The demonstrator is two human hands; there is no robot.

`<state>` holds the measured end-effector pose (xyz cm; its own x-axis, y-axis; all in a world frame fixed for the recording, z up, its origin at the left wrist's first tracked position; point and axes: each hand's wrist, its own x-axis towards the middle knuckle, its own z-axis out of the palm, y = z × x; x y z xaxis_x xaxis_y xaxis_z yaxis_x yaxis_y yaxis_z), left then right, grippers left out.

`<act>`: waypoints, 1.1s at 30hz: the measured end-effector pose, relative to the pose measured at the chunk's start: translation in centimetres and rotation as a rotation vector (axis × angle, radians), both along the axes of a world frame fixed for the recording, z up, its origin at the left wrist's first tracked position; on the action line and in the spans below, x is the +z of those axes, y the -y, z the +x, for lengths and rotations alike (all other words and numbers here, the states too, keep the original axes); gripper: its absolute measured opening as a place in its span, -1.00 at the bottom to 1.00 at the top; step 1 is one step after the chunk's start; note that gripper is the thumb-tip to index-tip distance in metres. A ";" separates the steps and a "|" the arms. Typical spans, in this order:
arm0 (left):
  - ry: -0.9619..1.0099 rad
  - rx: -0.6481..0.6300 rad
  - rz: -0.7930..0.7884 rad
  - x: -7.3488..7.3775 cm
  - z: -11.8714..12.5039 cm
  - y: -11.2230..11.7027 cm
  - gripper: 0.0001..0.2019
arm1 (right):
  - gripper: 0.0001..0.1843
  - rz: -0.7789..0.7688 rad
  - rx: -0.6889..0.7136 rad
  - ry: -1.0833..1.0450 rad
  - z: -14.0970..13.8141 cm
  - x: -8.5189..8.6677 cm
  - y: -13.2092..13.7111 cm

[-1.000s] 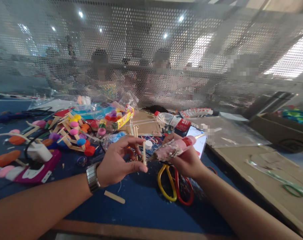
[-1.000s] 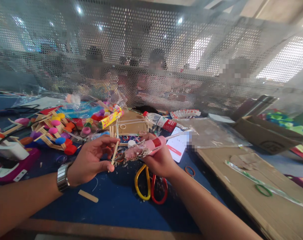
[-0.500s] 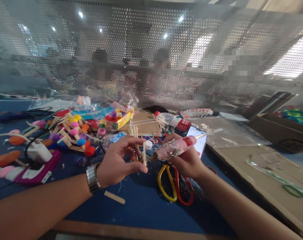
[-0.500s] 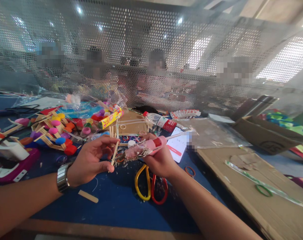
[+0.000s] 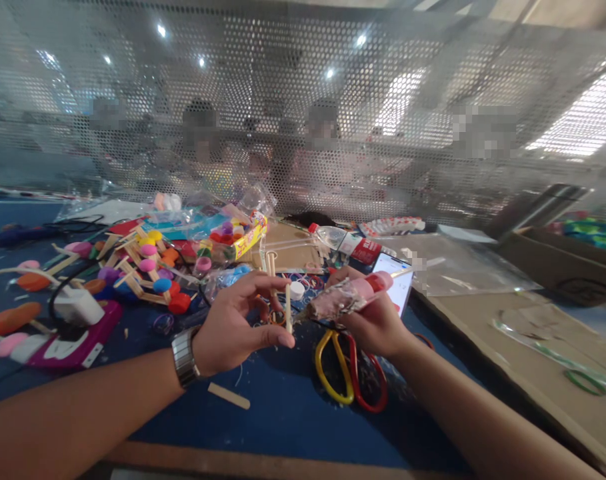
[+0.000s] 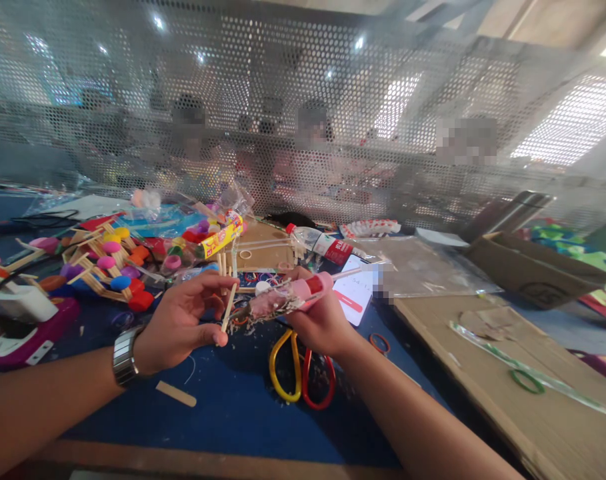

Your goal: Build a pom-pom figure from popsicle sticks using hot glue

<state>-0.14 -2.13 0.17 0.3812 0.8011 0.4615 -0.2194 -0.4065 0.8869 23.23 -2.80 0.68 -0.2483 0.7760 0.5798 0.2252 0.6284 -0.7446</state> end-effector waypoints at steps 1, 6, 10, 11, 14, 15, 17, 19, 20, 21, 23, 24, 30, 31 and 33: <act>0.002 0.002 0.000 0.0 0.0 0.0 -0.44 | -0.75 0.007 0.003 -0.002 0.0 0.0 0.0; 0.017 0.006 0.008 0.0 0.1 0.1 -0.43 | -0.78 0.036 0.012 -0.002 0.0 0.0 -0.1; 0.015 0.004 0.015 -0.1 0.1 0.0 -0.43 | -0.78 0.038 -0.002 0.015 0.0 0.0 -0.1; 0.015 0.002 0.018 -0.1 0.1 0.0 -0.43 | -0.78 0.039 -0.004 0.019 0.0 0.0 -0.1; 0.017 0.002 0.026 -0.1 0.1 0.0 -0.42 | -0.77 0.035 -0.002 0.023 0.0 0.0 0.0; 0.019 0.001 0.026 -0.1 0.1 0.0 -0.42 | -0.77 0.035 -0.003 0.024 0.0 0.0 0.0; 0.023 -0.005 0.023 -0.1 0.1 0.0 -0.42 | -0.78 0.041 -0.008 0.028 0.0 -0.1 -0.1; 0.029 -0.009 0.018 0.0 0.2 0.1 -0.42 | -0.80 0.050 -0.015 0.034 0.0 -0.1 -0.1; 0.031 -0.008 0.016 0.0 0.2 0.1 -0.42 | -0.80 0.053 -0.017 0.038 0.0 -0.1 -0.1; 0.032 -0.007 0.015 0.0 0.2 0.1 -0.42 | -0.80 0.056 -0.019 0.039 0.1 -0.1 -0.2; 0.030 -0.002 0.017 0.0 0.1 0.1 -0.42 | -0.79 0.055 -0.024 0.039 0.1 -0.2 -0.2; 0.026 -0.001 0.019 0.0 0.1 0.1 -0.42 | -0.78 0.050 -0.027 0.039 0.1 -0.2 -0.2; 0.024 0.002 0.017 0.1 0.1 0.1 -0.42 | -0.77 0.019 -0.042 0.029 0.1 -0.1 -0.1; 0.025 0.003 0.018 0.1 0.1 0.1 -0.42 | -0.77 0.020 -0.044 0.028 0.1 -0.1 -0.1; 0.023 0.003 0.020 0.1 0.1 0.1 -0.42 | -0.78 0.025 -0.049 0.034 0.1 -0.1 -0.1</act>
<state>-0.01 -2.28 0.28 0.3677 0.7927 0.4862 -0.2381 -0.4251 0.8732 23.37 -2.73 0.63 -0.2302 0.7734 0.5907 0.2816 0.6339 -0.7203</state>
